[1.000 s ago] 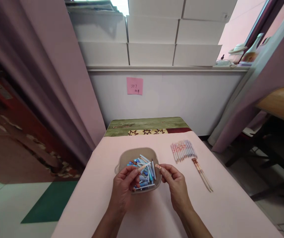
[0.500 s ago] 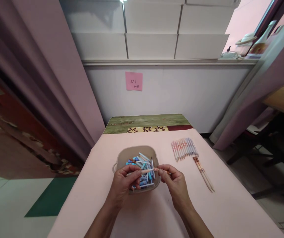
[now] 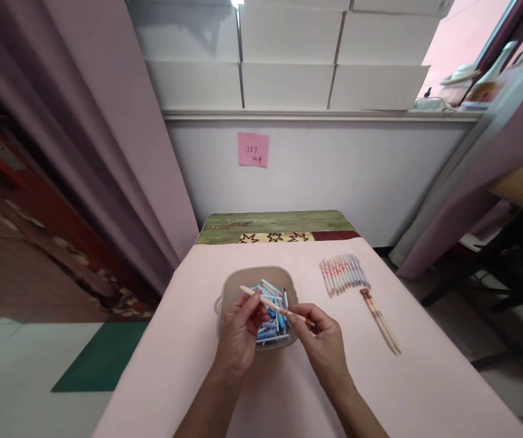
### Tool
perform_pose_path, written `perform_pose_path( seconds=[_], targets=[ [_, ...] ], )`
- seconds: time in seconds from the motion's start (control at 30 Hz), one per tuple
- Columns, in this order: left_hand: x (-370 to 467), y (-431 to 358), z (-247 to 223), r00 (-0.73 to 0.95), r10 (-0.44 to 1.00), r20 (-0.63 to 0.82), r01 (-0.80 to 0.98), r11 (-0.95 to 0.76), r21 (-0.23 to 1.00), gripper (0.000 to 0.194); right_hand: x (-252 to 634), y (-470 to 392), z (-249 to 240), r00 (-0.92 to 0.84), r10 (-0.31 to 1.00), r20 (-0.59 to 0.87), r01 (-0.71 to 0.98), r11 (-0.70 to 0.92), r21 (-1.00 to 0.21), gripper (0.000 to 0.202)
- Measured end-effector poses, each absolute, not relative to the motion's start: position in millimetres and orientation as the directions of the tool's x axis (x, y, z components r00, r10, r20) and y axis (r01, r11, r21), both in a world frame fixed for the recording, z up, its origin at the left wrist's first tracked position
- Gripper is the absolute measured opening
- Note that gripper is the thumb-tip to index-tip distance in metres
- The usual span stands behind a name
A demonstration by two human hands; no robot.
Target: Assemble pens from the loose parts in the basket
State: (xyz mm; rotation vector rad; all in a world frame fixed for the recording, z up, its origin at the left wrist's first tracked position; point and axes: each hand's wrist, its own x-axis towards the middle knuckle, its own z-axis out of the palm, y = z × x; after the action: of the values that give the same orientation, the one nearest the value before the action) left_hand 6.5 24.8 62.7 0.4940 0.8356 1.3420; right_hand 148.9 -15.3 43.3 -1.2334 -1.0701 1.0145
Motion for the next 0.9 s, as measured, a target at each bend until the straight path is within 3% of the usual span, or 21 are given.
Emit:
perform_pose_path(
  seconds=[0.13,0.33,0.53,0.8,0.9],
  targets=[
    [16.7,15.4,59.5,0.013,0.952,-0.307,-0.713,0.224,0.664,0.026,143.5,-19.2,41.0,0.301,0.938,0.172,0.123,0.140,-0.982,0.026],
    [16.1,10.3,56.4,-0.020,0.951,-0.307,-0.670,0.215,0.710,0.030,136.6,-20.3,42.1,0.326,0.895,0.305,0.320,0.199,-0.926,0.018],
    [12.4,8.6,57.8,-0.014,0.951,-0.309,-0.678,0.218,0.702,0.027,129.7,-19.8,42.4,0.280,0.885,0.371,0.368,0.258,-0.893,0.014],
    [8.4,3.4,53.1,0.003,0.954,-0.300,-0.664,0.226,0.713,0.028,131.7,-20.8,42.3,0.202,0.944,0.261,0.444,0.149,-0.883,0.027],
    [5.5,1.7,53.5,-0.014,0.959,-0.285,-0.656,0.206,0.726,0.030,131.4,-20.4,44.6,0.154,0.958,0.242,0.409,0.161,-0.898,0.023]
  ],
)
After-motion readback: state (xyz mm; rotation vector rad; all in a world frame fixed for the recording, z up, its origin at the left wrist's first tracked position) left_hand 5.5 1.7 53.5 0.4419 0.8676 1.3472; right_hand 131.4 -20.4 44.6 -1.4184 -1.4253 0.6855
